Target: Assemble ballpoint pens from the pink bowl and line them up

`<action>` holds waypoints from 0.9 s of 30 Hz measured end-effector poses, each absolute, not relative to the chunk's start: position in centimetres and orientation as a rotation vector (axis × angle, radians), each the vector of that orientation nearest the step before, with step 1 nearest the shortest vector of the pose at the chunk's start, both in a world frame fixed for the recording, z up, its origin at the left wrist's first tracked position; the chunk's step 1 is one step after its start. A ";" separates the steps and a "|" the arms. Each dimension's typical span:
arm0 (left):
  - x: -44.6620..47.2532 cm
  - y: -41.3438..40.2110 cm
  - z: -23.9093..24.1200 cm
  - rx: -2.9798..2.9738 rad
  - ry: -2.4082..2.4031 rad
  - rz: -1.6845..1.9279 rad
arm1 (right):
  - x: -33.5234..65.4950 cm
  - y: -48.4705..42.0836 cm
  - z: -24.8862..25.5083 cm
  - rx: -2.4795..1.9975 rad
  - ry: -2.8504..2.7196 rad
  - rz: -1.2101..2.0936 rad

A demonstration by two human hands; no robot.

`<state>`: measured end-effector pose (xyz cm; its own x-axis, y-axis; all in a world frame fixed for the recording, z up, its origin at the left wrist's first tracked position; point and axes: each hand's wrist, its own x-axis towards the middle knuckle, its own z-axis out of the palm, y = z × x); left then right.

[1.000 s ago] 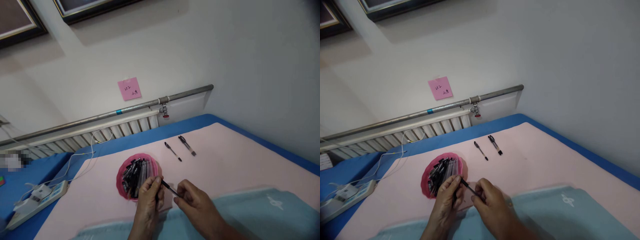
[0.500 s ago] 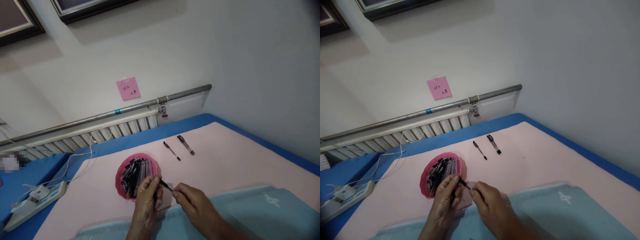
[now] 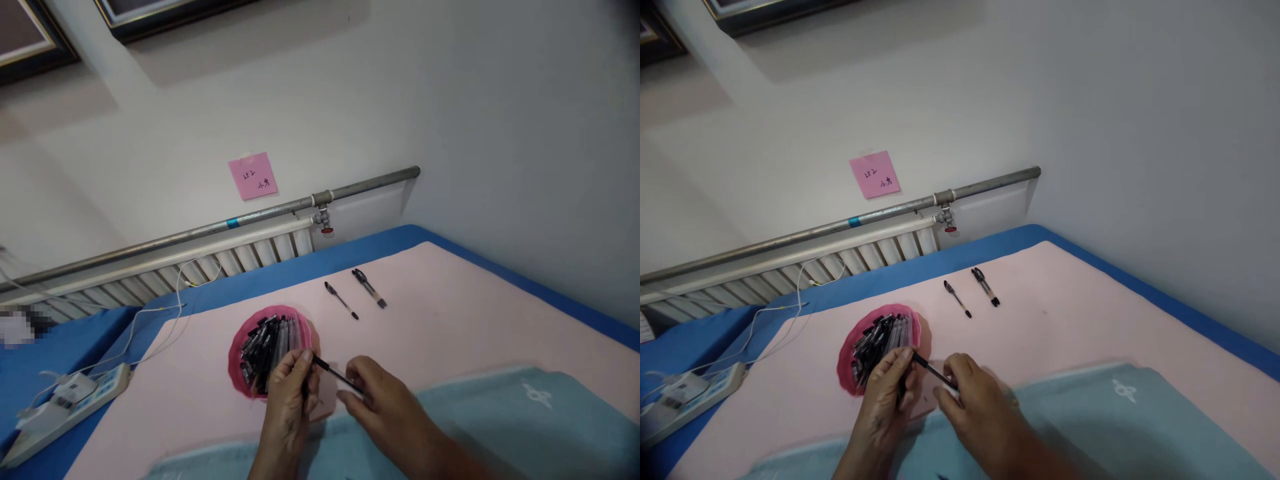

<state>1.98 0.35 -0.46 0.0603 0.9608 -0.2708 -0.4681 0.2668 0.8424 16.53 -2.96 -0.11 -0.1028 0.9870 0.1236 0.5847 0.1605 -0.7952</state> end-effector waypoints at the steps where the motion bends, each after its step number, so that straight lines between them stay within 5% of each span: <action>1: 2.0 0.4 -0.4 0.650 0.967 1.204 | 16.5 -2.9 -0.1 -1.518 -1.765 0.761; 12: 2.0 0.4 -0.6 0.619 0.989 1.222 | 16.4 -2.8 -0.1 -1.450 -1.771 0.835; 20: 1.7 0.3 -0.1 0.665 0.903 1.234 | 16.2 -2.5 0.8 -1.337 -1.240 1.746; 27: 1.8 0.3 -0.5 0.674 0.966 1.205 | 16.3 -2.7 0.0 -1.364 -1.655 0.982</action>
<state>1.80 0.32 -0.52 0.0646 0.9659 -0.2509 -0.4547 0.2523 0.8542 16.32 -2.72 0.00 -0.1376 0.9870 0.0833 0.3995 0.1323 -0.9071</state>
